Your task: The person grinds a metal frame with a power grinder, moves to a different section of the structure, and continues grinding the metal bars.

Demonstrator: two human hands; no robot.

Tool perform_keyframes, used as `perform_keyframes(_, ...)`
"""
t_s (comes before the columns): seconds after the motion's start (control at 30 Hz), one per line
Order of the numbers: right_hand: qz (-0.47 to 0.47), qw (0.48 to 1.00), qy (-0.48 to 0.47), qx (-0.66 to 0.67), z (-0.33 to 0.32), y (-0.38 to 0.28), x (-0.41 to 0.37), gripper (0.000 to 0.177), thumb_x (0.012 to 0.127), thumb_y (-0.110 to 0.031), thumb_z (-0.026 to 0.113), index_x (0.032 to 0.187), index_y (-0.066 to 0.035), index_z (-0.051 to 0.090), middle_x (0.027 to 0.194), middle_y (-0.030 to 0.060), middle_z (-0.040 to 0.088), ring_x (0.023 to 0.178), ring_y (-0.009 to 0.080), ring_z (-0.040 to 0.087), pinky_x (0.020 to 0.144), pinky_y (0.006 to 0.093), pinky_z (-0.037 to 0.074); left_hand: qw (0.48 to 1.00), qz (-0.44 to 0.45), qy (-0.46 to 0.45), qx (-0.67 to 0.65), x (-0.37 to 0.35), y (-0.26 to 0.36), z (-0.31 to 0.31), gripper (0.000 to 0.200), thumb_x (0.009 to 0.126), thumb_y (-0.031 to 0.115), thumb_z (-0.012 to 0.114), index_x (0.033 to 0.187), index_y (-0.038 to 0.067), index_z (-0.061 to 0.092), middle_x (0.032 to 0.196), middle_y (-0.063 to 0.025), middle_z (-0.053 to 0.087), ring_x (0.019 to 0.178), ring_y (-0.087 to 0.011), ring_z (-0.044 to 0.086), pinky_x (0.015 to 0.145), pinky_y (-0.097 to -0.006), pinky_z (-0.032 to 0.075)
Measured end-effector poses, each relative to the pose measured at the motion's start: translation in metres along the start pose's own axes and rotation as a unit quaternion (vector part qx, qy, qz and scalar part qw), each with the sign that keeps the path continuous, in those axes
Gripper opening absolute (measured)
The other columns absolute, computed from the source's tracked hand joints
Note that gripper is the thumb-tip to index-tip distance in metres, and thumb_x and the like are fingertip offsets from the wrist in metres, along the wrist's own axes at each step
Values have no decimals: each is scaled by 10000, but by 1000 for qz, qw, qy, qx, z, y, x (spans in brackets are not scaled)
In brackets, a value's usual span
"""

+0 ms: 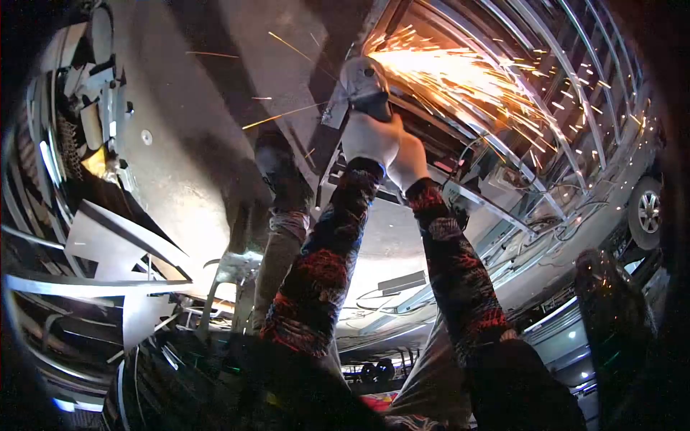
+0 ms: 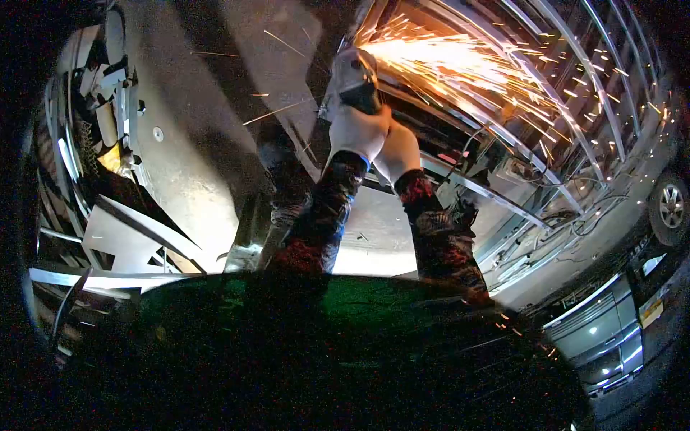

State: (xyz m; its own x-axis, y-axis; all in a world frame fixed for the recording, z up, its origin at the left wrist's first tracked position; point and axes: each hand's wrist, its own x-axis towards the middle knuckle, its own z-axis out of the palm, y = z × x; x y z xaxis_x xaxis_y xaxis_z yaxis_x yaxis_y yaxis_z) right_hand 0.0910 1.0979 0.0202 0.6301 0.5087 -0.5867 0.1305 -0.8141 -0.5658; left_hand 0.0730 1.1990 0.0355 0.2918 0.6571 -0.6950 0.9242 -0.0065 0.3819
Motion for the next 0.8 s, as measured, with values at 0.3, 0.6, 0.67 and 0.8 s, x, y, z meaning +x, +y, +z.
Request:
perform_keyframes(0.3,-7,996,-12,86,18,10,5,340,852,-311,638,1010,-10,634,874,238,682,902,402,656,756,437,517,1000,0,-10,21,8,1,-8,403,750,364,708,769,-39,698,802,-276,683,818,-415,692,738,-470,569)
perform_keyframes(0.6,-74,995,-27,-58,9,14,9,310,861,-272,616,1026,-10,599,885,229,679,874,397,658,735,461,507,998,35,21,49,12,-7,10,434,719,400,709,720,-33,687,783,-278,675,806,-413,690,716,-463,560)
perform_keyframes(0.67,-3,999,-13,46,8,4,-6,338,865,-306,612,1029,-12,585,860,239,674,892,415,649,738,485,500,999,13,24,39,-1,-14,10,441,720,397,709,743,-43,693,785,-284,672,804,-411,690,715,-459,559)
perform_keyframes(0.8,-28,999,-28,-5,19,9,10,345,854,-325,622,1002,-14,600,876,245,674,877,426,647,743,480,509,998,14,12,55,6,2,-9,433,736,388,720,766,-43,690,821,-280,682,829,-411,693,750,-461,568)
